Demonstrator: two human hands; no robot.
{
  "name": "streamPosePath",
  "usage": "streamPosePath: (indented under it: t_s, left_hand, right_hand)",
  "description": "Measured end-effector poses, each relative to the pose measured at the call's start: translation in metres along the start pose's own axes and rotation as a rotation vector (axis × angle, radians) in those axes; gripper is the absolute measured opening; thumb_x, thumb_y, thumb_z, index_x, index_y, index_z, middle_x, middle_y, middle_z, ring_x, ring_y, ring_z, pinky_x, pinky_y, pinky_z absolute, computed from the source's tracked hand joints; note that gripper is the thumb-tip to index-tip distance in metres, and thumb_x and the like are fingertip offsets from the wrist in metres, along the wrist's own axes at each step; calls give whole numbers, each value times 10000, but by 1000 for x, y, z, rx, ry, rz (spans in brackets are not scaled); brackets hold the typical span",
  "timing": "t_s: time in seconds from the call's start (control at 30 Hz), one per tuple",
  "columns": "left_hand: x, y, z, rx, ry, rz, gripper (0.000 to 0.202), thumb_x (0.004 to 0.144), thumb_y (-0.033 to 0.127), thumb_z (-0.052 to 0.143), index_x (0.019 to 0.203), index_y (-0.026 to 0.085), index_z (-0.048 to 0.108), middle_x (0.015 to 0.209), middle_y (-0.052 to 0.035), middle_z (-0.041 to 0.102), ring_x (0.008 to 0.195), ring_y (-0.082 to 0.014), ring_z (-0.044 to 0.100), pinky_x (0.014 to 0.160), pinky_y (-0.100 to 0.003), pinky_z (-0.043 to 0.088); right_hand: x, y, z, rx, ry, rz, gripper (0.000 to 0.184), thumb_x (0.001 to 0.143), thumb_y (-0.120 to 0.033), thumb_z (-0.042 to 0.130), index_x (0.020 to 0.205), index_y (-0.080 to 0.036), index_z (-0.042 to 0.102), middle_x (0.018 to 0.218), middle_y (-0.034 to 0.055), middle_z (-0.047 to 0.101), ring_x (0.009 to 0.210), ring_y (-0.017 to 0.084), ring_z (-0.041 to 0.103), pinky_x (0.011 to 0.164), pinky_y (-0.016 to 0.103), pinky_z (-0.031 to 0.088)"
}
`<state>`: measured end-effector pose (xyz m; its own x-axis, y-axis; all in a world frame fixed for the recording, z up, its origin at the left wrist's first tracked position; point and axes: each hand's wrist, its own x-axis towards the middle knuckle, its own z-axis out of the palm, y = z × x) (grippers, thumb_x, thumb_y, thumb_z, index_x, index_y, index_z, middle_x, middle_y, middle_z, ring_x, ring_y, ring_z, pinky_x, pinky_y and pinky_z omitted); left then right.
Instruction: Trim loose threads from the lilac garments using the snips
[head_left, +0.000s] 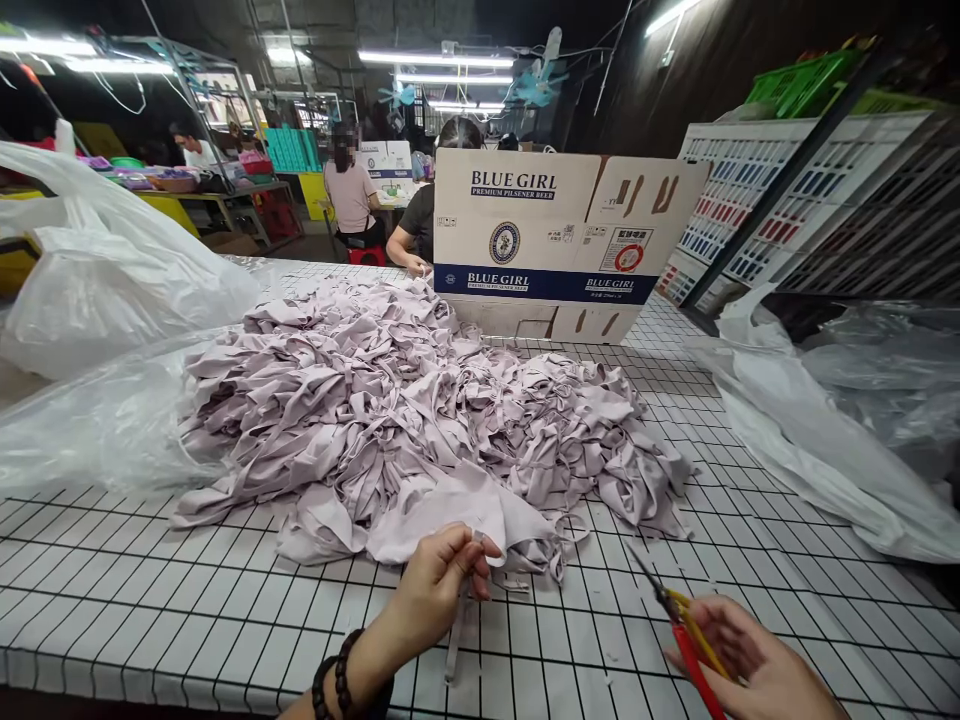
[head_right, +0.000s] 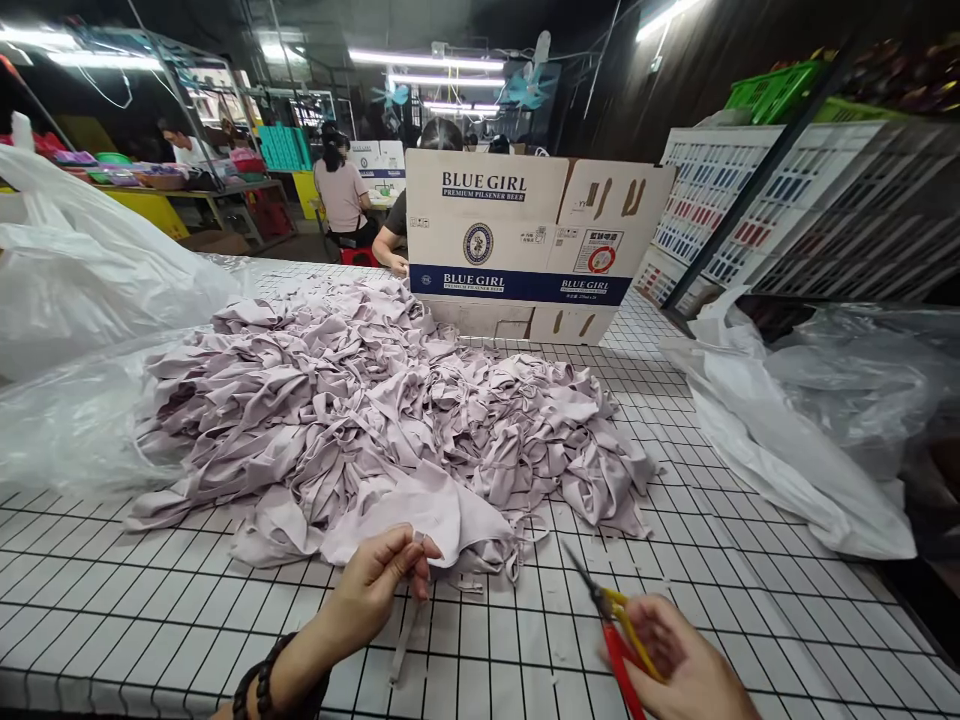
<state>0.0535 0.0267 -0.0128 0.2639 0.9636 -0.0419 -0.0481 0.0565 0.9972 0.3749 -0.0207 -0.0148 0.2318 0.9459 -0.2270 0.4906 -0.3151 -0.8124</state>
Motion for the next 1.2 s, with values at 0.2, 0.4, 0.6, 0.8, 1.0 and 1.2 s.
streamPosePath:
  t_s: [0.2,0.4,0.6,0.8,1.0,1.2]
  left_hand:
    - [-3,10,1,106,-17,61,327,928,380,456,774,140,616,693,-16,566,551,-123,588,567,-238,457]
    - [-7,9,-2,92,3,80,330,914,345,460,662,151,547,657,-14,538,543,-126,568,551,-236,451]
    - [-6,7,-2,9,-8,59,288,888,333,508,669,151,550,669,-11,544,528,-118,566,537,-230,453]
    - [-5,8,-3,-20,-18,43,293,873,354,537,665,150,569,656,-7,545,522,-118,562,528,-230,455]
    - [-5,10,-4,-23,-17,18,306,858,374,550,646,153,566,646,-11,547,526,-126,561,524,-237,454]
    - [-7,9,-4,-52,-29,-13,305,840,395,574,665,146,588,673,-21,567,522,-126,568,528,-244,452]
  right_hand:
    - [-19,-105,69,-261,-143,-290,396,568,-365,744,827,-257,465,735,-53,604,666,149,556,615,238,477]
    - [-3,-119,88,-420,-242,-403,375,642,-440,708,825,-256,437,790,-26,626,720,179,591,643,281,470]
    - [0,-119,88,-493,-267,-468,382,676,-456,694,813,-258,397,769,-31,613,698,181,594,609,276,448]
    - [1,-120,92,-479,-219,-540,356,689,-435,680,795,-255,392,734,-32,601,660,176,590,590,273,438]
    - [2,-121,92,-483,-219,-551,295,703,-397,656,786,-253,413,728,-32,612,664,176,592,586,266,427]
    - [1,-121,91,-500,-240,-569,277,732,-412,624,778,-251,404,729,-16,599,658,184,568,583,281,418]
